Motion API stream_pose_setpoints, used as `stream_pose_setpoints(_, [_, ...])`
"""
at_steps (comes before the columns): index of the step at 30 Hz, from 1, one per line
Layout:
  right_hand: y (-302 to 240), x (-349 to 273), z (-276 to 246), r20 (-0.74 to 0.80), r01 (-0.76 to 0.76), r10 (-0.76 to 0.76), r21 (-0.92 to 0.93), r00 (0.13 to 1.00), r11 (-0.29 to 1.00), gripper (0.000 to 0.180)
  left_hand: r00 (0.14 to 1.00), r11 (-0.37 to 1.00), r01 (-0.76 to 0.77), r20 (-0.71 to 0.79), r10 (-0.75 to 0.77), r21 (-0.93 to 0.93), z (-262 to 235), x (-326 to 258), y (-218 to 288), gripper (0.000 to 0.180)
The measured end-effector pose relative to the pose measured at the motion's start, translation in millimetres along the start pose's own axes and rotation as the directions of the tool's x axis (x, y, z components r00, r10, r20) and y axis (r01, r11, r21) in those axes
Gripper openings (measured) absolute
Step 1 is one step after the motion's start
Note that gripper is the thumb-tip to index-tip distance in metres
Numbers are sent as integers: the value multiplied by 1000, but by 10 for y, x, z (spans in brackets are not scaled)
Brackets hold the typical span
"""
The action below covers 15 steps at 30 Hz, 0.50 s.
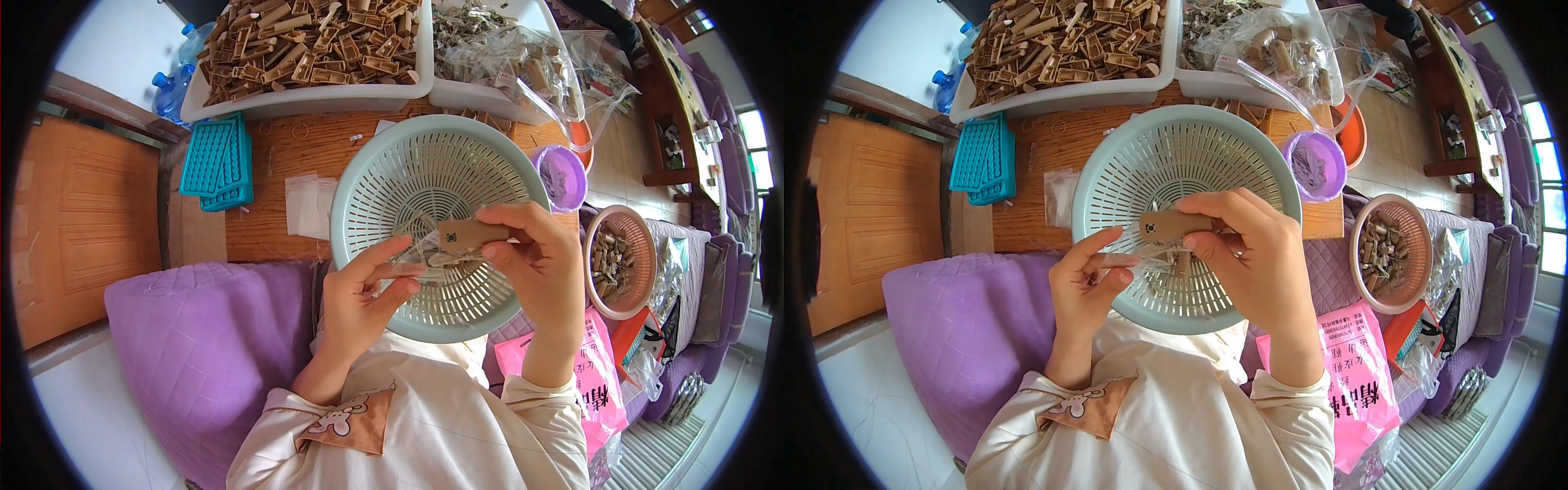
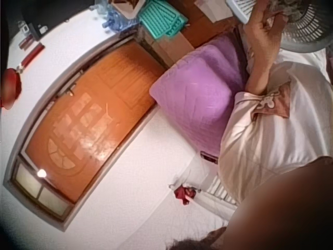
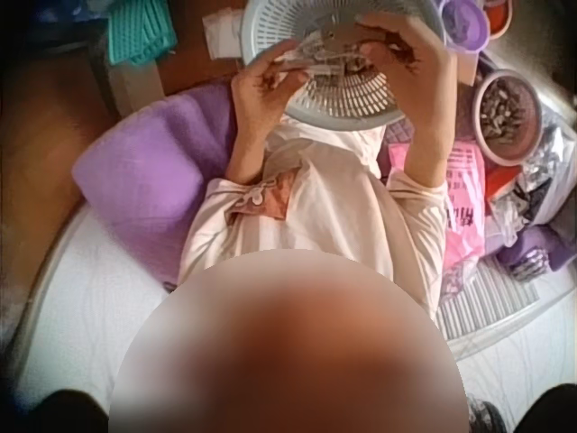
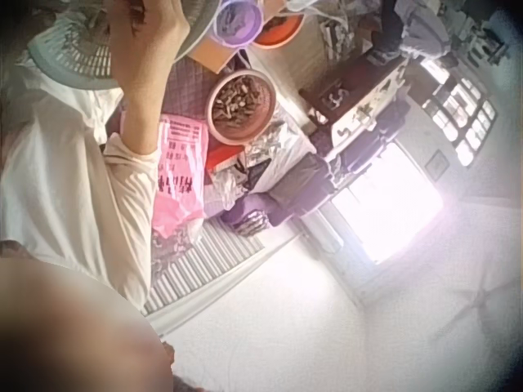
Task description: The person puts small plastic clips into individual plastic bags by hand, then places the filled bags into a basket.
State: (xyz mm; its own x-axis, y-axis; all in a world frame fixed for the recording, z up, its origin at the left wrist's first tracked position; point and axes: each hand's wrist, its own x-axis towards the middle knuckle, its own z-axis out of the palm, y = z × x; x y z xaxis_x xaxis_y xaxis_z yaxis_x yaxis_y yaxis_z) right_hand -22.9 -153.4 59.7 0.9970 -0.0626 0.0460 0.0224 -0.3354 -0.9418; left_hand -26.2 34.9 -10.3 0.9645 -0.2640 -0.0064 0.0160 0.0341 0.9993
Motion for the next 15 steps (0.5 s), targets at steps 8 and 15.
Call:
stream_pose_setpoints(8, [-21, -24, -7, 17, 43, -44, 32, 999, 999, 29, 1000, 1000, -7, 28, 8, -25, 16, -46, 22, 43])
stream_pose_setpoints(15, [-39, -45, -44, 32, 123, -124, 41, 992, 992, 28, 1000, 993, 12, 8, -11, -117, 70, -29, 60, 42])
